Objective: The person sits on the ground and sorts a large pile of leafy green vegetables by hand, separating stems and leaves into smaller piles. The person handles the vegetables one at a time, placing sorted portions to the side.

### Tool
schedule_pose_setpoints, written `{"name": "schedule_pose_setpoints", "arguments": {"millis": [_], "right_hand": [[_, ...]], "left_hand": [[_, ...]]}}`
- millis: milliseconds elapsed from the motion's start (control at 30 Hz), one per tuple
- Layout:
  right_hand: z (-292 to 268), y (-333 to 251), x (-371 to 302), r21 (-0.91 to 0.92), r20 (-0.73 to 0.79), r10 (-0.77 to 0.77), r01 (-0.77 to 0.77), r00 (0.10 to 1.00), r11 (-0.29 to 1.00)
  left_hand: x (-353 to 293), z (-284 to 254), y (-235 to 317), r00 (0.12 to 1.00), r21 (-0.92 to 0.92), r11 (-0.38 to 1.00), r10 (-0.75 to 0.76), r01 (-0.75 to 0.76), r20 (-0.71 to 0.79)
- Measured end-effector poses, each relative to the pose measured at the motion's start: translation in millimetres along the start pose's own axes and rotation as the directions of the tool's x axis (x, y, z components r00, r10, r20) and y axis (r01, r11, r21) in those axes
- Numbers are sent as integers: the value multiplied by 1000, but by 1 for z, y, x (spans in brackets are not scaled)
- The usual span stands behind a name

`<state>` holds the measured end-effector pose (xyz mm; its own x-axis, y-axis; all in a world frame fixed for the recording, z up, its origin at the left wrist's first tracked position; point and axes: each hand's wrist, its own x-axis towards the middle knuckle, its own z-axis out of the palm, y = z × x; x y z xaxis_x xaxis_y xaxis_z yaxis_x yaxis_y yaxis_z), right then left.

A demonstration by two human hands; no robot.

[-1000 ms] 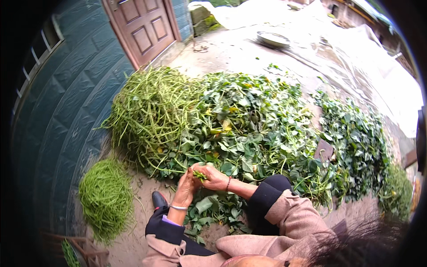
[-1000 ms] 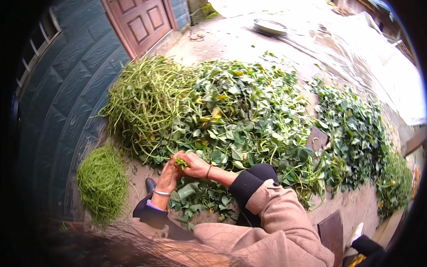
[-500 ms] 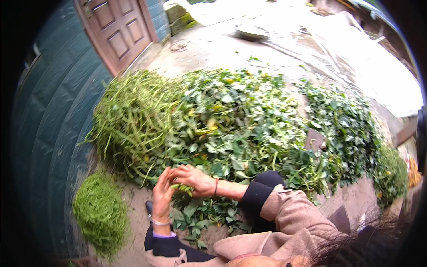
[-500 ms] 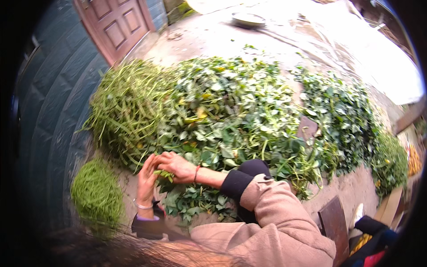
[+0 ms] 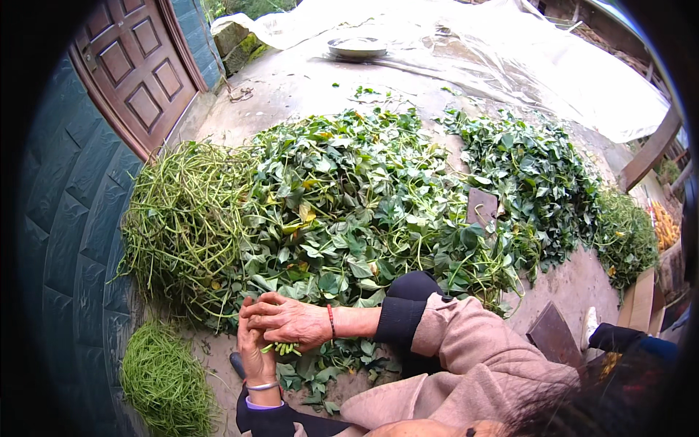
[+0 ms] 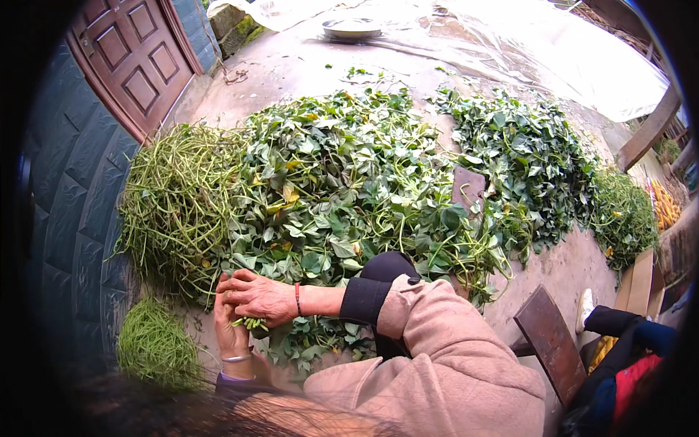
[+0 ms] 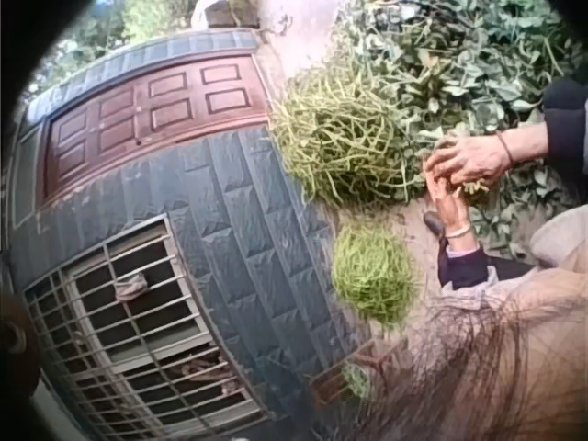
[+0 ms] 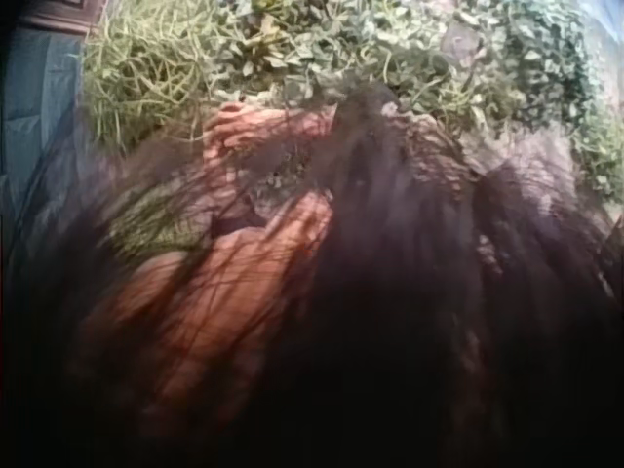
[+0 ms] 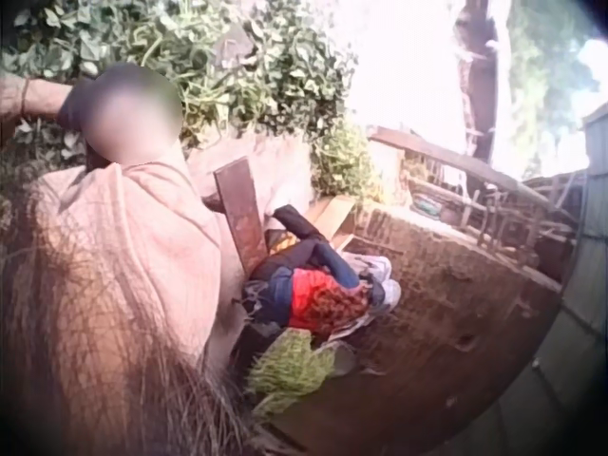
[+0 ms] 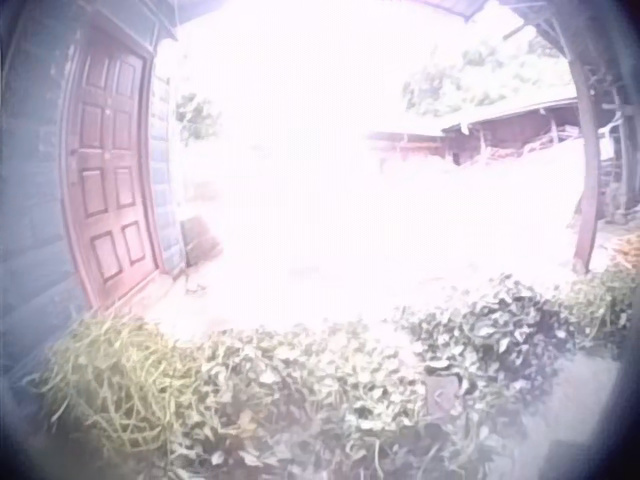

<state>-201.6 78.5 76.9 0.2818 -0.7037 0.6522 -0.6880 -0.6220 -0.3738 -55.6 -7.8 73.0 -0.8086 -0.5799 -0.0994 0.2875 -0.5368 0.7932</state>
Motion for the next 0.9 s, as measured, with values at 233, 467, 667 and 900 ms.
{"name": "schedule_pose_setpoints", "arguments": {"millis": [233, 467, 667, 900], "right_hand": [[-1, 7, 2, -19, -41, 42, -43, 998, 999], [-10, 10, 1, 48, -98, 108, -104, 989, 993], [1, 6, -8, 638, 67, 262, -244, 963, 730], [-5, -5, -15, 720, 642, 255, -683, 723, 124]], "left_hand": [[-1, -3, -20, 1000, -71, 997, -30, 29, -4], [-8, 13, -10, 977, -21, 986, -160, 164, 139], [-22, -25, -12, 916, 297, 894, -384, 337, 116], [-24, 4, -25, 850, 478, 815, -475, 328, 227]]}}
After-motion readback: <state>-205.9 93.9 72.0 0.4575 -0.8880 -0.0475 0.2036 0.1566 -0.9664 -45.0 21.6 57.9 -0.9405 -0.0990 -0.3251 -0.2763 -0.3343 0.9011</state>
